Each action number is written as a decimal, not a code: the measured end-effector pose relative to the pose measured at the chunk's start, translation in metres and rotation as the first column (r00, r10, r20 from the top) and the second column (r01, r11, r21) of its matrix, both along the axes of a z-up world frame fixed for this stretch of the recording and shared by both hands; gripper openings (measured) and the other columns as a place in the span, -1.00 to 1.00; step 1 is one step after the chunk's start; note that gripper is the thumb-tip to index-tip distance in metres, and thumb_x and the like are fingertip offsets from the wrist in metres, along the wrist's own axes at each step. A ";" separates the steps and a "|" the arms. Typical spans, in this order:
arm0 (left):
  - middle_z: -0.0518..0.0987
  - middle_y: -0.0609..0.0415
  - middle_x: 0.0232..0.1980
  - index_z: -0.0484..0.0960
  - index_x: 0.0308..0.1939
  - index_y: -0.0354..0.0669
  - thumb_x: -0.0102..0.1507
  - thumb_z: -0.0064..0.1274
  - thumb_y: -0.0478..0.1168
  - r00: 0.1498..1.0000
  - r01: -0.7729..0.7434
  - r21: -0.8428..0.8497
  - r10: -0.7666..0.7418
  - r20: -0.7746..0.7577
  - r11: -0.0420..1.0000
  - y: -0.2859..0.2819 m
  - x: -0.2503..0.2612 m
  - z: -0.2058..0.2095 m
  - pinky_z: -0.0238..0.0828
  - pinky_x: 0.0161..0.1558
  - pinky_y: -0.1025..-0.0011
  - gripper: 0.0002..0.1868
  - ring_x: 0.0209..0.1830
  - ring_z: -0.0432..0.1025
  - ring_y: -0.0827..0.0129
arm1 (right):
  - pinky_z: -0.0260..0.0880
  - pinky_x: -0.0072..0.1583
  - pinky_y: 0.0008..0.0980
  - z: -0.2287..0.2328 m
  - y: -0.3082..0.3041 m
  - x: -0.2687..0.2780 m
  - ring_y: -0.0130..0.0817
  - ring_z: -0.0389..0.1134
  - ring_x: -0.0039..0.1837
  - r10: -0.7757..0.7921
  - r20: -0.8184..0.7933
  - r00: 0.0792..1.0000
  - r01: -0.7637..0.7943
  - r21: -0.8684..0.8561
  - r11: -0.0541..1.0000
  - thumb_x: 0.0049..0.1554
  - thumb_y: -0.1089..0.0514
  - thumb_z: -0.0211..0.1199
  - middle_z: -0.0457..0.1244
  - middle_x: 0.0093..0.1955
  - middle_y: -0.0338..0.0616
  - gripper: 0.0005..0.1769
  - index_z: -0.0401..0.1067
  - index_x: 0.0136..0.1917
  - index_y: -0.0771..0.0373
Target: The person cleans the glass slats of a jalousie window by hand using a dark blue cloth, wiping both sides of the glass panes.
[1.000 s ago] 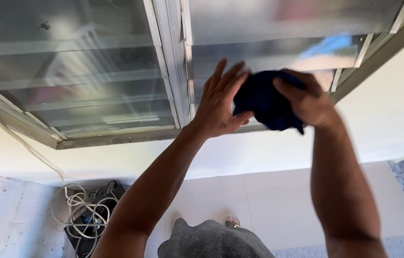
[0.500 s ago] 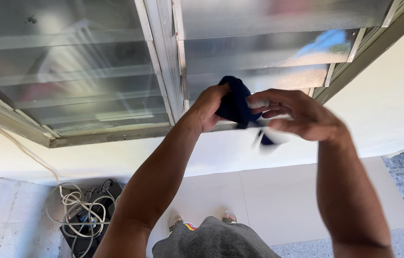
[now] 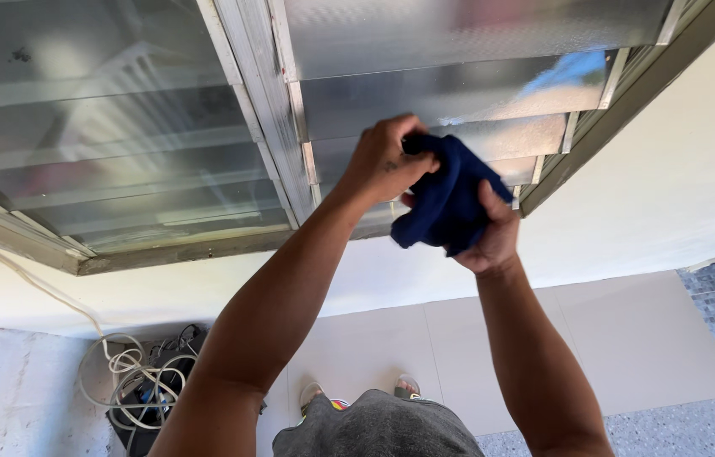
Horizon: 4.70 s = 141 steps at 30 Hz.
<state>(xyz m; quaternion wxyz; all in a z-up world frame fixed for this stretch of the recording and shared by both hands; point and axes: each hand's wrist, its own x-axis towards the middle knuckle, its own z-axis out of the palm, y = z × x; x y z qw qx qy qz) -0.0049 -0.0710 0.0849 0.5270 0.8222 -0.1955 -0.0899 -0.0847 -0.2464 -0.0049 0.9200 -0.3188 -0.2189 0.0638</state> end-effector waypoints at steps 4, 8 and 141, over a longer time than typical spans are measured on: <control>0.62 -0.08 0.04 0.60 0.00 -0.24 0.11 0.34 -0.15 0.819 -0.008 -0.031 0.024 0.573 0.999 0.025 0.003 -0.007 0.53 -0.01 0.16 -0.55 0.00 0.52 0.17 | 0.35 0.44 0.02 0.006 -0.026 -0.005 0.00 0.36 0.39 -0.373 -0.118 0.920 0.382 0.060 0.922 0.34 -0.11 0.04 0.26 0.42 0.12 -0.31 0.14 0.57 0.36; 0.60 0.01 0.06 0.64 -0.06 -0.16 0.18 0.28 -0.21 0.608 -0.256 0.048 0.123 0.784 0.966 0.047 0.010 -0.017 0.44 0.11 0.09 -0.72 0.13 0.45 0.13 | 0.32 0.49 -0.12 -0.007 -0.086 0.019 -0.12 0.30 0.42 -0.772 0.124 0.623 0.782 -0.064 0.620 0.43 0.03 0.09 0.25 0.39 0.05 -0.42 0.16 0.57 0.39; 0.32 -0.06 0.44 0.37 0.44 -0.22 0.33 -0.04 -0.36 0.315 -0.633 0.355 -0.190 0.930 0.688 0.093 0.027 -0.125 0.30 0.37 0.12 -0.45 0.46 0.21 0.07 | -0.39 0.68 0.33 -0.119 -0.026 0.168 0.04 -0.32 0.79 -0.292 0.924 -0.246 0.808 0.029 -0.588 0.40 -0.25 -0.33 -0.13 0.76 -0.18 -0.30 -0.18 0.70 0.01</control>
